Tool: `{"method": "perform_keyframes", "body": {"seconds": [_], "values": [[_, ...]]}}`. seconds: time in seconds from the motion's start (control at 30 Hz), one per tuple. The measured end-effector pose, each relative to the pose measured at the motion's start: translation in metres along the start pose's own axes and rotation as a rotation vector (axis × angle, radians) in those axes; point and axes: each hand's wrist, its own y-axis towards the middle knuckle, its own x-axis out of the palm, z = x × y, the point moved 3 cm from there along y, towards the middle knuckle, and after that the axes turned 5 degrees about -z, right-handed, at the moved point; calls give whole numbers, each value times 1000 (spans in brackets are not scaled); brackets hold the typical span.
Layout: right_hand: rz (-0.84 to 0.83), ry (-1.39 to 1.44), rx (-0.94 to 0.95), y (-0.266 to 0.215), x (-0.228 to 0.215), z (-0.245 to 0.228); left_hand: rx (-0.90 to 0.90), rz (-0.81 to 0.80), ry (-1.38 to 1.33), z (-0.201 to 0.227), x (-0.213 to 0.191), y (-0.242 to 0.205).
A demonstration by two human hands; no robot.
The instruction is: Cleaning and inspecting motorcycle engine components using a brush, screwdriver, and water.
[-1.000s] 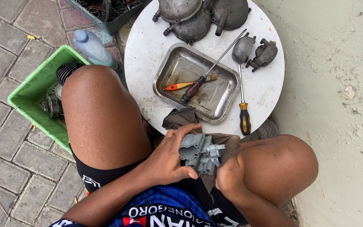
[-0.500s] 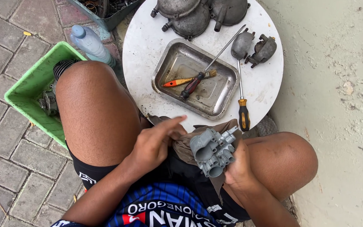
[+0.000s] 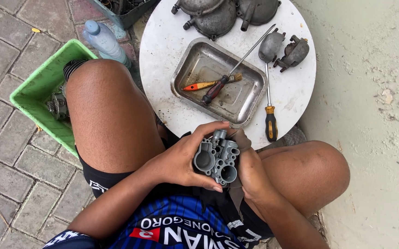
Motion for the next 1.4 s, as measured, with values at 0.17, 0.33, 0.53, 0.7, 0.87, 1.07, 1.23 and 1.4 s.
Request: {"method": "perform_keyframes", "body": {"seconds": [0.17,0.33,0.53,0.7,0.87,1.07,1.23,1.4], "values": [[43,-605,-311,-8,-2,-13,172,151,-58,6,11,6],[235,-549,-524,-8,6,-5,396,262,-139,3,20,3],[127,-632,-552,-12,-5,-5,506,337,-105,7,19,2],[30,-712,-585,-19,-34,-14,494,463,-82,1,-2,-6],[-91,-781,-624,-31,-29,9,393,563,178,-3,-11,-10],[-206,-872,-651,-32,-27,14,208,481,394,4,-10,-11],[-333,-964,-680,-24,-17,17,31,147,477,-9,-14,-15],[-212,-1296,-793,-3,-18,22,53,132,549,-6,-12,-10]]}}
